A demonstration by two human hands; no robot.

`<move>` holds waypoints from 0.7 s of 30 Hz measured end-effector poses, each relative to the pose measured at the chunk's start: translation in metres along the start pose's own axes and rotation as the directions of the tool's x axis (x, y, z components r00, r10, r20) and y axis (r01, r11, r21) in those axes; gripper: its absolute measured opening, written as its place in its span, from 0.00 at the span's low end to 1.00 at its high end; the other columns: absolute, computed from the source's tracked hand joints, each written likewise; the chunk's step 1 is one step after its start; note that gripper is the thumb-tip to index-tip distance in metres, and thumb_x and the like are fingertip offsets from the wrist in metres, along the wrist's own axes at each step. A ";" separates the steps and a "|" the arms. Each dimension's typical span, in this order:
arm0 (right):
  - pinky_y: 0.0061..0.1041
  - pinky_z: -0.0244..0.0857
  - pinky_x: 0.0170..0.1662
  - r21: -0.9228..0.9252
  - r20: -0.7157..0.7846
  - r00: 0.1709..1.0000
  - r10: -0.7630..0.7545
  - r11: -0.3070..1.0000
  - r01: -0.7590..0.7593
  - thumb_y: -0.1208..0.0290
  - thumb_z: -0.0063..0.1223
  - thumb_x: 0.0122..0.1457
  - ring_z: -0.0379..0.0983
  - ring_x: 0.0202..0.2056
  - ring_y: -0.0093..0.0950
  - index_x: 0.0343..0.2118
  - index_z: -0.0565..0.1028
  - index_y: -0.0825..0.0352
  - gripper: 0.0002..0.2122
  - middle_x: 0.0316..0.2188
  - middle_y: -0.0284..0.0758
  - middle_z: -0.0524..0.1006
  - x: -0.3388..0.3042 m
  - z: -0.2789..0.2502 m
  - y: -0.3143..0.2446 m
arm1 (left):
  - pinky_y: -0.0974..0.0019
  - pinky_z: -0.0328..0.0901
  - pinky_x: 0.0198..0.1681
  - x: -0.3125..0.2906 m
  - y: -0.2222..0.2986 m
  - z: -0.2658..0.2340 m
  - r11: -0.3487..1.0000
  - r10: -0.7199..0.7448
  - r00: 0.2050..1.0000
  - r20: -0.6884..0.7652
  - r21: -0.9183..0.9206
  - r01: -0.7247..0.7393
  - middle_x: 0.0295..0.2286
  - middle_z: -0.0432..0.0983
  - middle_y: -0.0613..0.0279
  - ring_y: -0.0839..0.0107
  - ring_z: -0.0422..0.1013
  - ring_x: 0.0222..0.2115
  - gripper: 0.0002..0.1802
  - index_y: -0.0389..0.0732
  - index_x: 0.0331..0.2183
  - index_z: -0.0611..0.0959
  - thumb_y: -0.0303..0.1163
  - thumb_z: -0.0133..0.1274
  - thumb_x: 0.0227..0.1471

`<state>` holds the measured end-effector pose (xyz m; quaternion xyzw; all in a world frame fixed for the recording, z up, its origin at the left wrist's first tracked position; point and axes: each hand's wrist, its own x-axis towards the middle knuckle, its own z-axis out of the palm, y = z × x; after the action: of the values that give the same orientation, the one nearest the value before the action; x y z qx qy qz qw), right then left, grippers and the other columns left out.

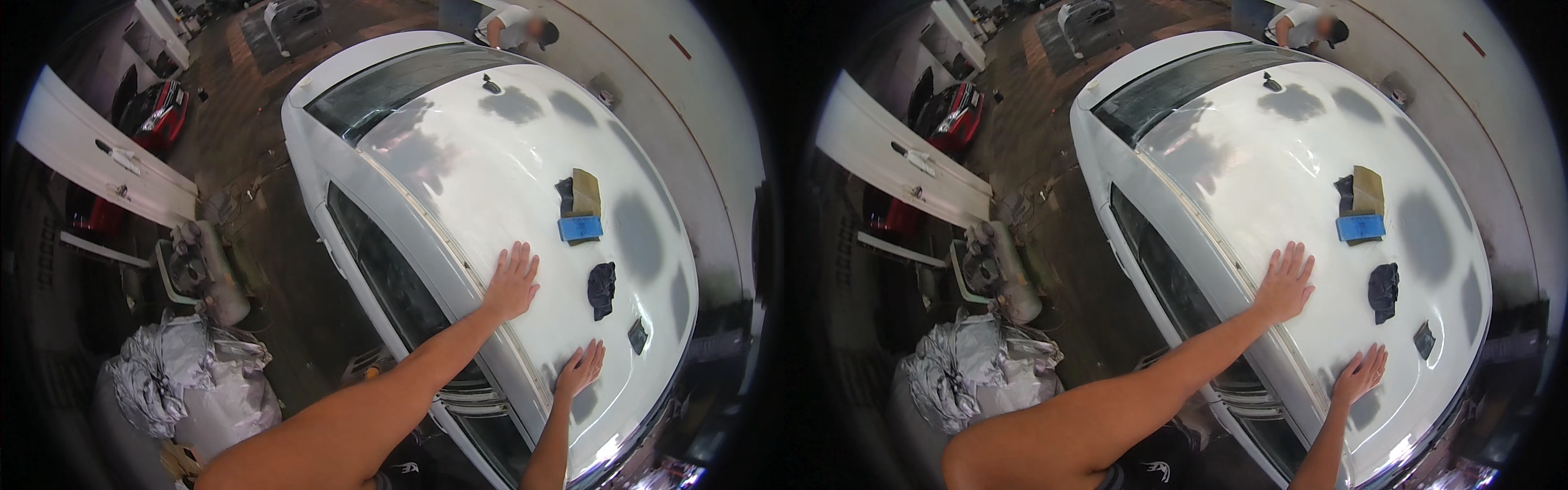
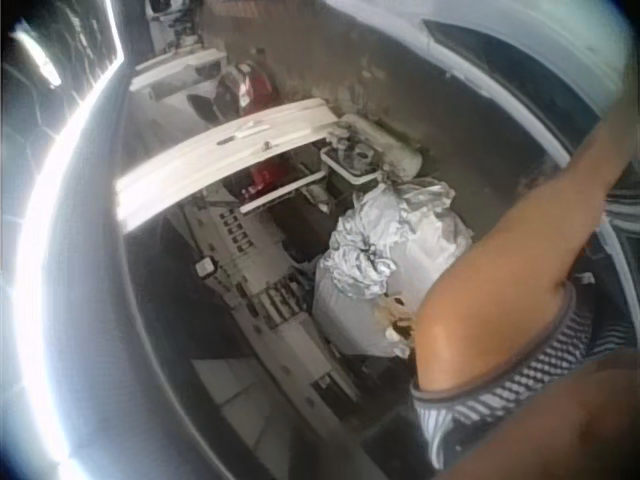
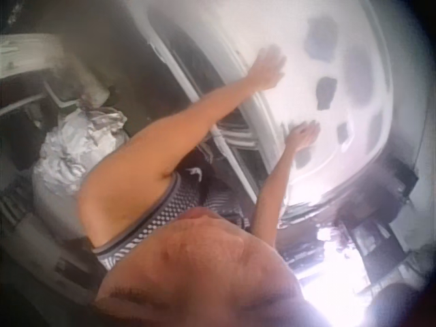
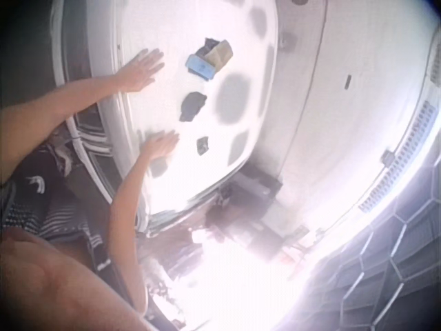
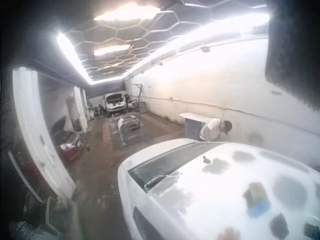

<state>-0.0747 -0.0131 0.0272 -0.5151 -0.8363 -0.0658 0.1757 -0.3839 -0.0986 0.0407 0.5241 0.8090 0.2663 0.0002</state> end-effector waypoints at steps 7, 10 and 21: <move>0.45 0.47 0.72 0.009 -0.009 1.000 -0.010 1.000 0.010 0.60 0.45 0.72 0.57 0.71 0.40 0.66 0.69 0.63 0.23 0.69 0.37 0.65 0.004 0.000 -0.004 | 0.38 0.42 0.71 0.000 -0.001 0.000 1.000 -0.006 1.000 -0.027 0.014 0.006 0.68 0.52 0.39 0.43 0.45 0.71 0.37 0.37 0.66 0.68 0.50 0.48 0.64; 0.45 0.47 0.72 0.025 -0.030 0.999 -0.015 1.000 0.016 0.60 0.45 0.72 0.57 0.71 0.40 0.66 0.69 0.62 0.23 0.69 0.37 0.65 0.003 -0.001 -0.004 | 0.38 0.42 0.72 0.001 -0.001 0.004 1.000 -0.008 1.000 -0.027 0.001 0.008 0.69 0.52 0.39 0.44 0.45 0.71 0.37 0.38 0.66 0.68 0.50 0.49 0.65; 0.47 0.47 0.71 0.059 -0.051 0.999 -0.007 0.998 0.010 0.64 0.49 0.70 0.57 0.71 0.40 0.65 0.69 0.63 0.22 0.69 0.37 0.66 -0.003 -0.007 -0.003 | 0.38 0.43 0.71 -0.005 0.005 0.005 0.997 0.005 1.000 -0.007 0.071 -0.004 0.68 0.52 0.40 0.44 0.46 0.71 0.36 0.39 0.66 0.68 0.49 0.48 0.65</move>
<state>-0.0743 -0.0192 0.0331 -0.5044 -0.8353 -0.0548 0.2118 -0.3760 -0.0989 0.0377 0.5246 0.8168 0.2392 -0.0218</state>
